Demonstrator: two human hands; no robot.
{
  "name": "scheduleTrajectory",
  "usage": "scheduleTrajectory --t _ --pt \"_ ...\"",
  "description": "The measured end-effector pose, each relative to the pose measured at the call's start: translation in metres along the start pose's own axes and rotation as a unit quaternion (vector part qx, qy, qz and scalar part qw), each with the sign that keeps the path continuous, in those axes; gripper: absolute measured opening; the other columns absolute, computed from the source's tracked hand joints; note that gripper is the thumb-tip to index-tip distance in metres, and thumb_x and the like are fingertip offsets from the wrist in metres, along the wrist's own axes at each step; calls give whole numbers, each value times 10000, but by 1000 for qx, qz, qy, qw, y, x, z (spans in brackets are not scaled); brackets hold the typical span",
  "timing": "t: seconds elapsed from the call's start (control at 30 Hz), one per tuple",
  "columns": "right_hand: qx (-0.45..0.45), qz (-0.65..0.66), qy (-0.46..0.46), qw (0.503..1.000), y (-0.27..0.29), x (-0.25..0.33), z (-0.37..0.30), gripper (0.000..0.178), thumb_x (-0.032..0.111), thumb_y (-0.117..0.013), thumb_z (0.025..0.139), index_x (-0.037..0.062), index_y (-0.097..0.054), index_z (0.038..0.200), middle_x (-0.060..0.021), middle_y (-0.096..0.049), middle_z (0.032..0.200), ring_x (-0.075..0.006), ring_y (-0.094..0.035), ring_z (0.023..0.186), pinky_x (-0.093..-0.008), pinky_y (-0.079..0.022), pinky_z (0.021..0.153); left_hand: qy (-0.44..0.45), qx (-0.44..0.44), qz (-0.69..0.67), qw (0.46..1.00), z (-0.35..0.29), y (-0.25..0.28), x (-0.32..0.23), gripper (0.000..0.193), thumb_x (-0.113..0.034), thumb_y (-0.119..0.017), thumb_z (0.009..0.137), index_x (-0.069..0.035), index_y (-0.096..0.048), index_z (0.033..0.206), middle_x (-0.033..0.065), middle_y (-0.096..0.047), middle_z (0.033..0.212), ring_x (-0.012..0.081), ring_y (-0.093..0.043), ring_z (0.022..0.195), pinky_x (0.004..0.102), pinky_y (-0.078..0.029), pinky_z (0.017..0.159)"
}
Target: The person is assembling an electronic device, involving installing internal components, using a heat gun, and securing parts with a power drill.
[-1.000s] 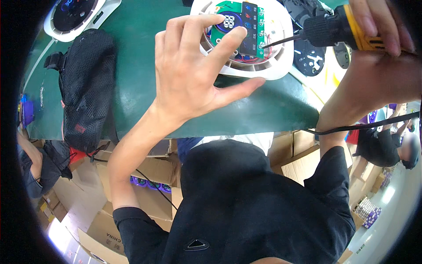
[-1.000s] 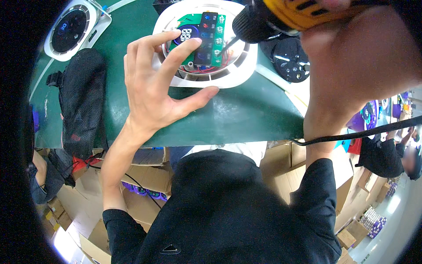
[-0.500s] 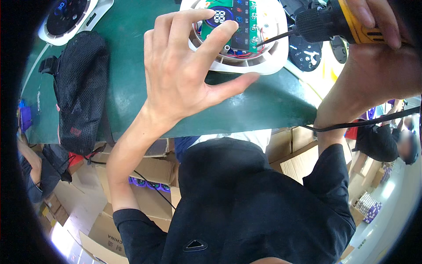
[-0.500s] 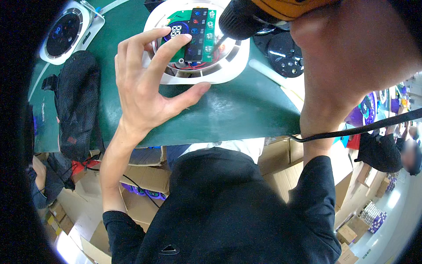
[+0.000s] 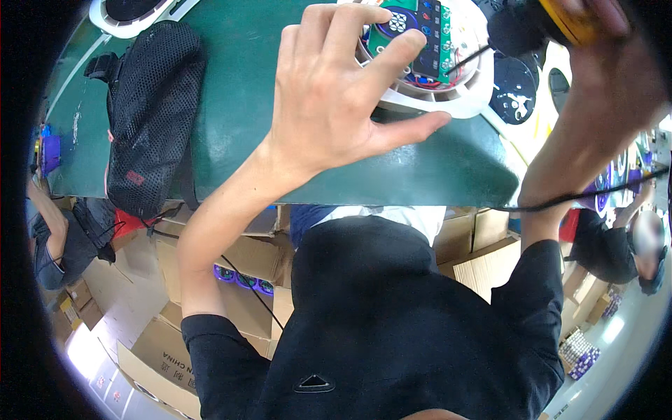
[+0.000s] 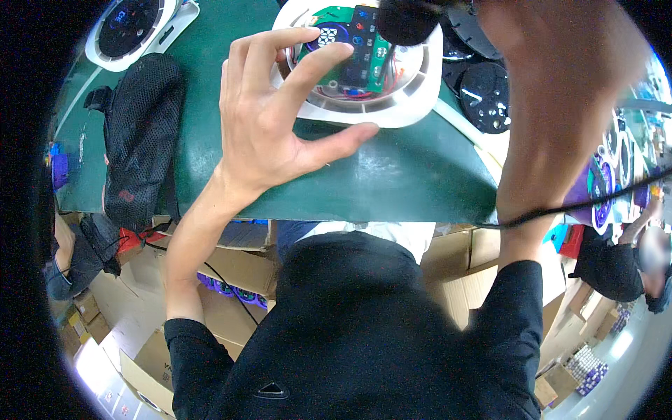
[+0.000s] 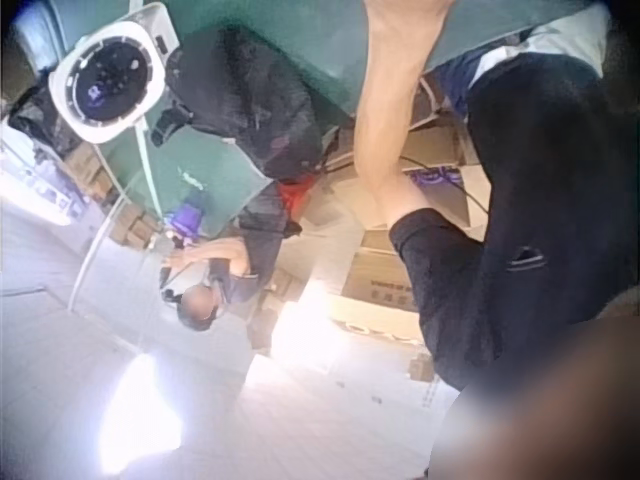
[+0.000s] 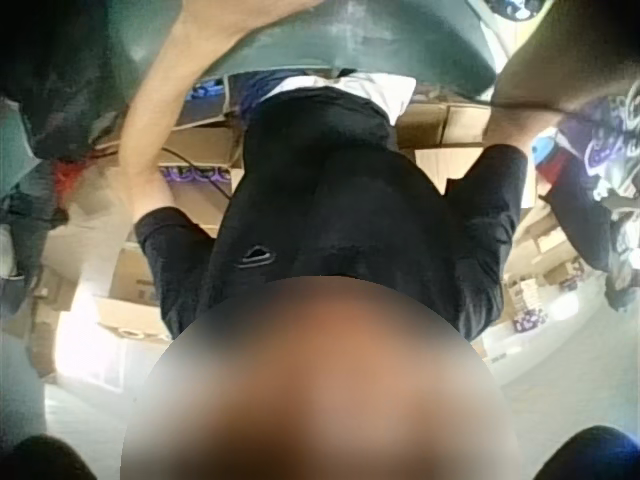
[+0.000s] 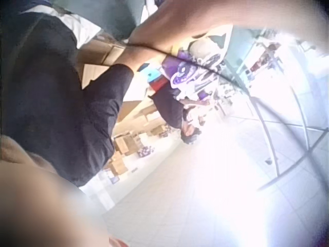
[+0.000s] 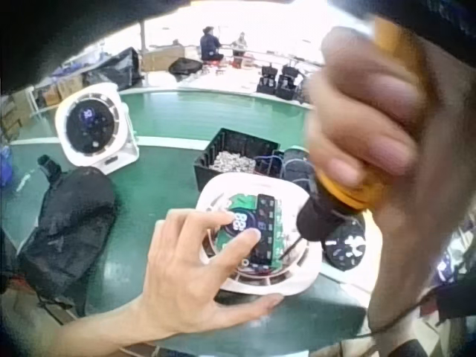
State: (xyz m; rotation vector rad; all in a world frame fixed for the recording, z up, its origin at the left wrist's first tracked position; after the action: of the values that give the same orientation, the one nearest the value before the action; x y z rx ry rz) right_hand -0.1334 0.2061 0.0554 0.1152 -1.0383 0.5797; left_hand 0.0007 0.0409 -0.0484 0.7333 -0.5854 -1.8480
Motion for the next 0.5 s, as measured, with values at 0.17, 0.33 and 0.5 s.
scheduleTrajectory --t 0.17,0.33,0.5 --pt "-21 -30 8 999 -25 -6 10 410 427 -434 1077 61 -597 1160 68 -438 560 -19 -441 386 -192 -448 359 11 9 6 1000 1 -1 -1 610 -469 -866 651 -186 -712 1169 68 -595 1187 272 -546 987 396 -443 817" --pt "-43 -57 26 997 -46 16 0 398 419 -441 1078 61 -603 1142 73 -430 553 -16 -432 381 -185 -436 354 4 -11 -67 998 8 12 4 442 -348 -861 689 -141 -762 1067 61 -640 1092 275 -571 996 389 -479 840" --pt "10 29 46 998 -16 10 34 381 400 -466 1071 52 -603 1146 70 -437 554 -19 -452 391 -193 -452 360 -34 40 -199 979 37 3 6 171 -139 -786 800 -65 -774 954 71 -659 907 235 -624 886 343 -501 742"
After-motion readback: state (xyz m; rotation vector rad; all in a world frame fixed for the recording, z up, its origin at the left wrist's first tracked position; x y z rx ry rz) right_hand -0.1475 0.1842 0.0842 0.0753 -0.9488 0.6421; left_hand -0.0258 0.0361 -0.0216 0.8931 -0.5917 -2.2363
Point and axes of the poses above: each hand's wrist, its own z-axis towards the middle knuckle, its own y-axis out of the back of the hand, x = y × z, the point moved 2 cm from there along z, towards the middle knuckle
